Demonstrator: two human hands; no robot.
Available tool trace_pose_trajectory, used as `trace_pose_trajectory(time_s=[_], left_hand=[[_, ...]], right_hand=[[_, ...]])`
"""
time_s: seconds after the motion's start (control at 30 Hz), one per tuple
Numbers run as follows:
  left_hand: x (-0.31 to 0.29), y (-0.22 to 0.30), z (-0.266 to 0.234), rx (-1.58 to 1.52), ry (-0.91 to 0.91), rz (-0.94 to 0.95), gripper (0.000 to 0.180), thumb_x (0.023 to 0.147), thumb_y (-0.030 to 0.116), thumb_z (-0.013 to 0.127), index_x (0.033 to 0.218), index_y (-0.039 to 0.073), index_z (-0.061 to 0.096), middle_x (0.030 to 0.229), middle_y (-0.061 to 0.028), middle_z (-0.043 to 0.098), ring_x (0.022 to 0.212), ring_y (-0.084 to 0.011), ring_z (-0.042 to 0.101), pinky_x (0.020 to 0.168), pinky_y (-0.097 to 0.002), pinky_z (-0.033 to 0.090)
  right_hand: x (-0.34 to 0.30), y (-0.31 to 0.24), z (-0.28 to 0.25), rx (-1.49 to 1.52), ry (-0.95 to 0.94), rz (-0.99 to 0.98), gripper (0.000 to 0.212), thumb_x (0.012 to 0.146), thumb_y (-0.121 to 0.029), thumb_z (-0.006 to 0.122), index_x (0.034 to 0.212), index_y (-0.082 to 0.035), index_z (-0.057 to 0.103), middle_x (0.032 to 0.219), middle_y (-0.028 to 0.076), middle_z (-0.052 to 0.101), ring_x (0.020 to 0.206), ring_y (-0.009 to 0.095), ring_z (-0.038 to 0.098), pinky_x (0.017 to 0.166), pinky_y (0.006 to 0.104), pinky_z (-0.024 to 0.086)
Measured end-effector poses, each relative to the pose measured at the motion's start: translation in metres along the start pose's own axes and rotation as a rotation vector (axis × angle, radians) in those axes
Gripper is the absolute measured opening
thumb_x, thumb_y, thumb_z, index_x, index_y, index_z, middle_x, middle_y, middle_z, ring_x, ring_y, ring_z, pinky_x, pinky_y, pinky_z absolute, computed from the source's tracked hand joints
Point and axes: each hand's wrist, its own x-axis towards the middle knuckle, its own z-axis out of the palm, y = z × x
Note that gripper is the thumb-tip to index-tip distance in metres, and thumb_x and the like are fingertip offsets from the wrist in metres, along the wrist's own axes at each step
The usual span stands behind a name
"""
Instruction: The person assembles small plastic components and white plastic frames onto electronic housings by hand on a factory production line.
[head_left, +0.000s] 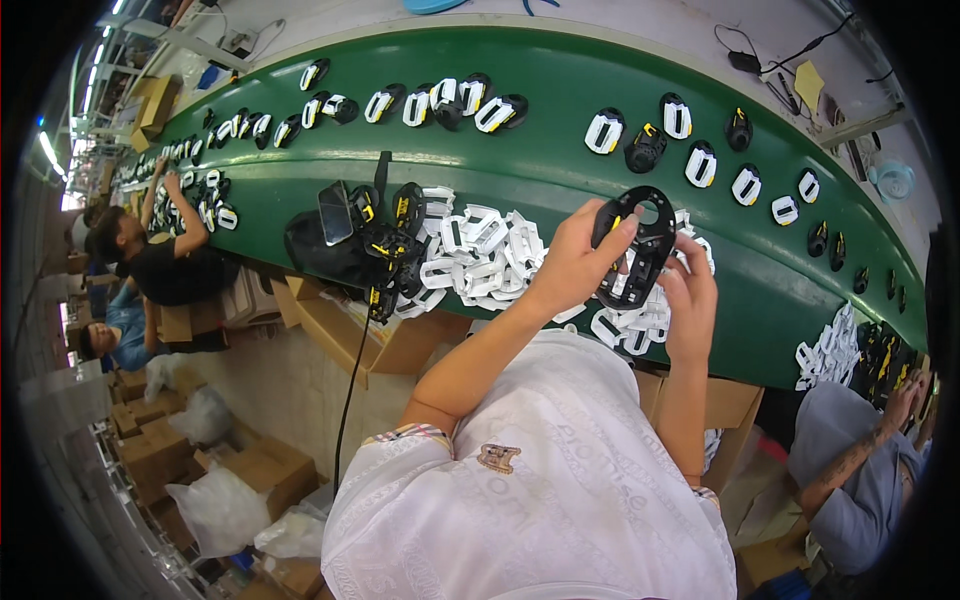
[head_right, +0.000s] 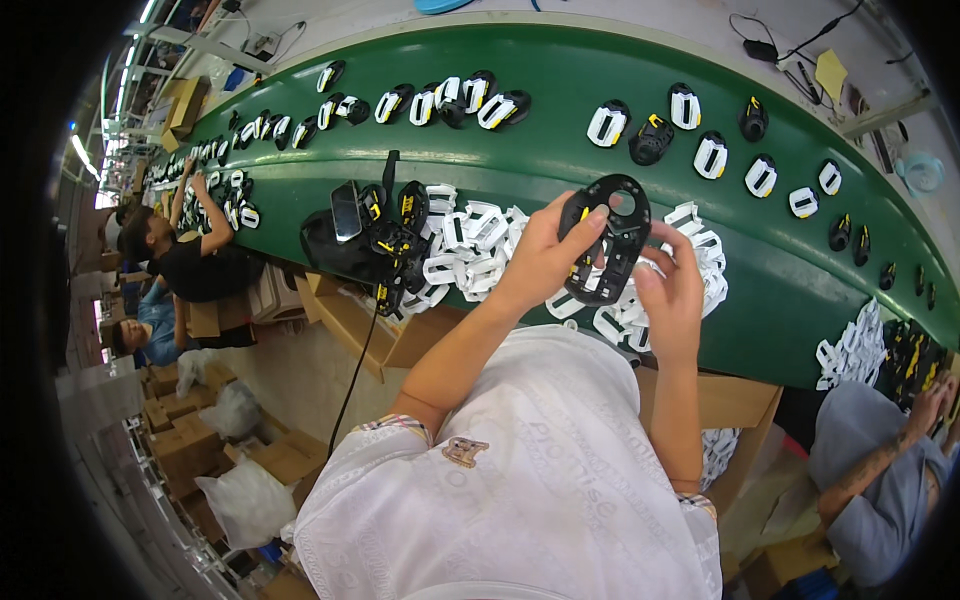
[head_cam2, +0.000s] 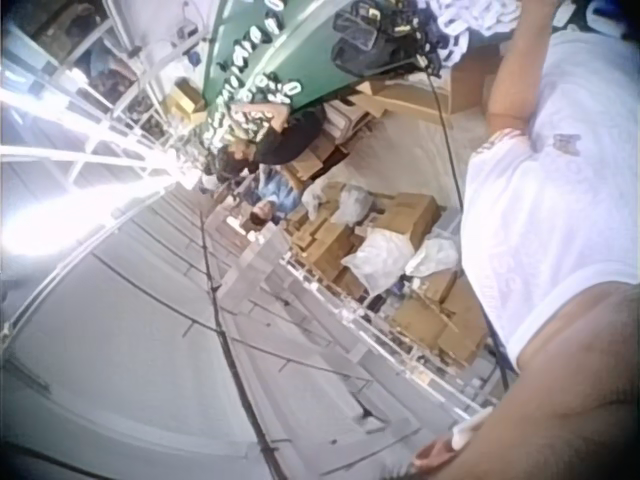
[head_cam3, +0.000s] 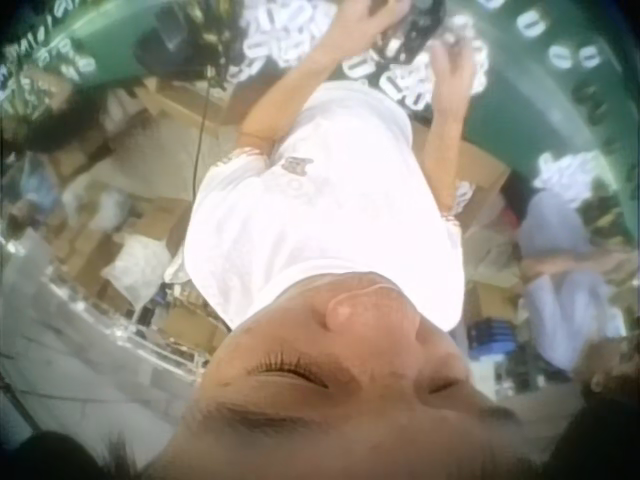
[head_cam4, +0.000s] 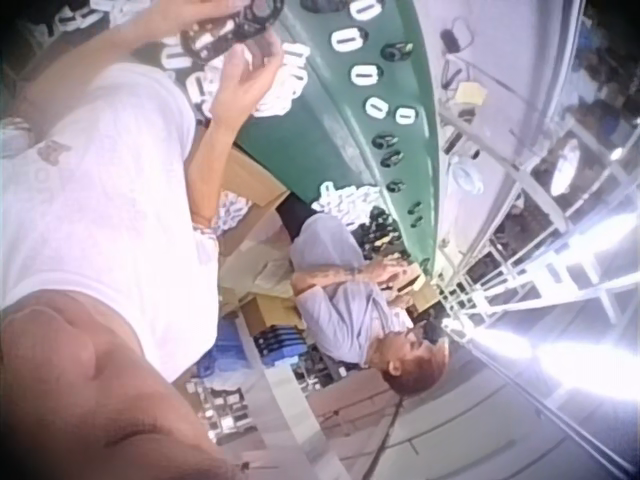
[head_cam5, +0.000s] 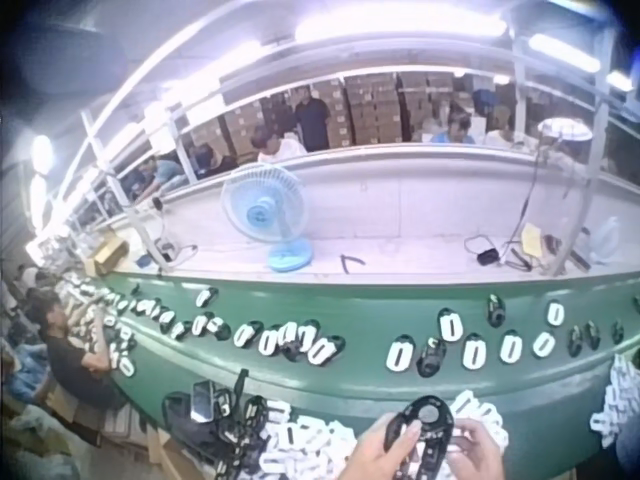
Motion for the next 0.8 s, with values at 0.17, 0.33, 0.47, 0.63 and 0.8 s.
trace_pose_trajectory(time_s=[0.17,0.33,0.47,0.63,0.8], left_hand=[[-0.004,-0.001,0.005,0.079,0.086,0.126,0.031,0.093,0.024,0.048,0.103,-0.003,0.058,0.081,-0.0067,0.052,0.063,-0.0102,0.052,0.056,-0.0235,0.042],[-0.012,0.006,0.017,-0.167,0.174,0.07,0.029,0.094,0.02,0.044,0.105,-0.004,0.057,0.08,-0.0078,0.054,0.068,-0.0127,0.051,0.06,-0.0263,0.042],[-0.007,0.001,0.017,-0.061,0.211,0.245,0.026,0.092,0.017,0.044,0.105,-0.003,0.056,0.081,-0.0101,0.055,0.066,-0.0155,0.052,0.059,-0.0275,0.042],[-0.009,0.007,0.013,0.356,0.161,0.475,0.025,0.09,0.013,0.043,0.104,-0.003,0.055,0.08,-0.014,0.054,0.065,-0.0246,0.052,0.061,-0.0308,0.043],[-0.012,-0.007,0.008,0.238,0.147,0.358,0.027,0.09,0.015,0.041,0.103,-0.005,0.054,0.081,-0.0145,0.054,0.067,-0.026,0.052,0.063,-0.0324,0.042]], right_hand=[[0.001,0.01,0.006,0.065,0.027,0.214,0.026,0.08,-0.008,0.06,0.102,0.004,0.051,0.093,0.007,0.059,0.082,0.011,0.055,0.078,0.0248,0.044],[-0.002,0.02,0.002,0.169,0.026,0.156,0.025,0.076,-0.006,0.059,0.099,0.003,0.053,0.09,0.005,0.058,0.081,0.01,0.053,0.076,0.0241,0.043],[0.001,0.019,0.003,0.119,-0.018,0.208,0.031,0.075,-0.003,0.057,0.105,0.004,0.053,0.092,0.004,0.056,0.084,0.01,0.053,0.077,0.0238,0.043],[0.009,0.009,0.007,-0.006,-0.02,0.193,0.033,0.073,0.002,0.054,0.106,0.004,0.053,0.091,0.003,0.055,0.081,0.007,0.05,0.071,0.0214,0.041],[0.006,0.013,0.008,-0.053,-0.026,0.171,0.033,0.073,0.001,0.055,0.106,0.003,0.053,0.09,0.002,0.055,0.078,0.007,0.049,0.069,0.0211,0.04]])
